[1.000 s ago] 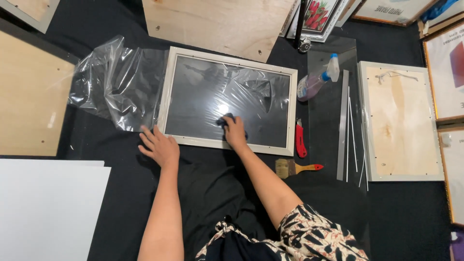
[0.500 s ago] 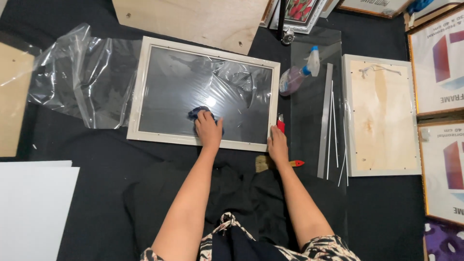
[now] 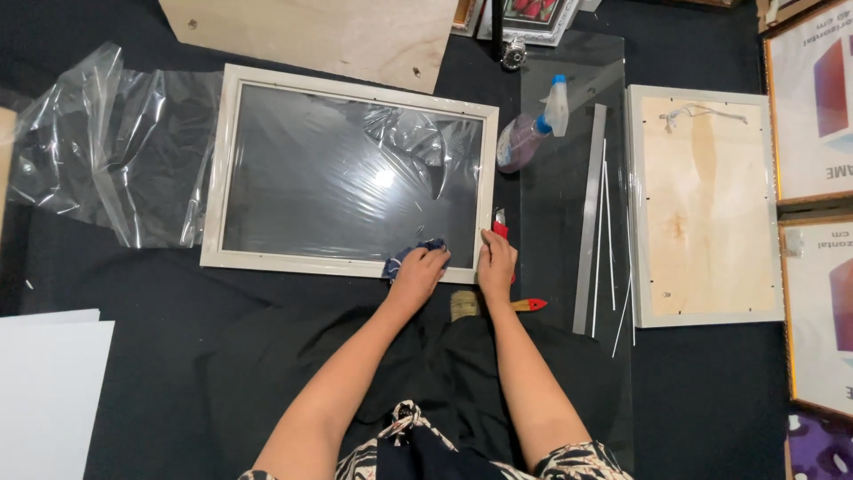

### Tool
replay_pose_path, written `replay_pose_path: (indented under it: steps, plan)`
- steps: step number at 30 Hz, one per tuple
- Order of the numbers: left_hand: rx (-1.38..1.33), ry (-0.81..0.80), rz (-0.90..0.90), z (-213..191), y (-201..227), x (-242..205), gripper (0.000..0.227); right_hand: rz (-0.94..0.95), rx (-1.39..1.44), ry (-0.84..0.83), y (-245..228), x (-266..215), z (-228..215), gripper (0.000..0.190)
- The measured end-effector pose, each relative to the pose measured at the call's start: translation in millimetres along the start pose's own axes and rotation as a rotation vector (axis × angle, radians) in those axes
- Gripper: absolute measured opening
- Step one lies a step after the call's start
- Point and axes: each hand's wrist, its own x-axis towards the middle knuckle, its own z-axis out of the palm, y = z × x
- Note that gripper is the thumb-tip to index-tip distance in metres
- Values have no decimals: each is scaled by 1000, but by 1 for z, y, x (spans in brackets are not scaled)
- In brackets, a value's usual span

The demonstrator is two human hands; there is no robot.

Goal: Cleaning a glass pane within a picture frame using a cloth and a small brush to remove dust and streaks.

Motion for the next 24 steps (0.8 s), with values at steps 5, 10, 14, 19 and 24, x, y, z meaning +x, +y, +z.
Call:
replay_pose_path:
  steps: [5,10,14,19,24]
  plan:
    - [87,43,147,21,-25,46,33,27,7,0,-3,-3,-1,32]
    - [58,71,-38,29,-14,75,34,54,19,-3,-4,0,-2,31]
    - [112,101,155,30,10,55,3,85,60,25,-13,3,-10,32]
    - [135,28,234,27,7,51,9,141,113,31,-20,4,-12,33]
    - [178,102,320,52,-10,89,9,126,130,45,-18,3,-11,36]
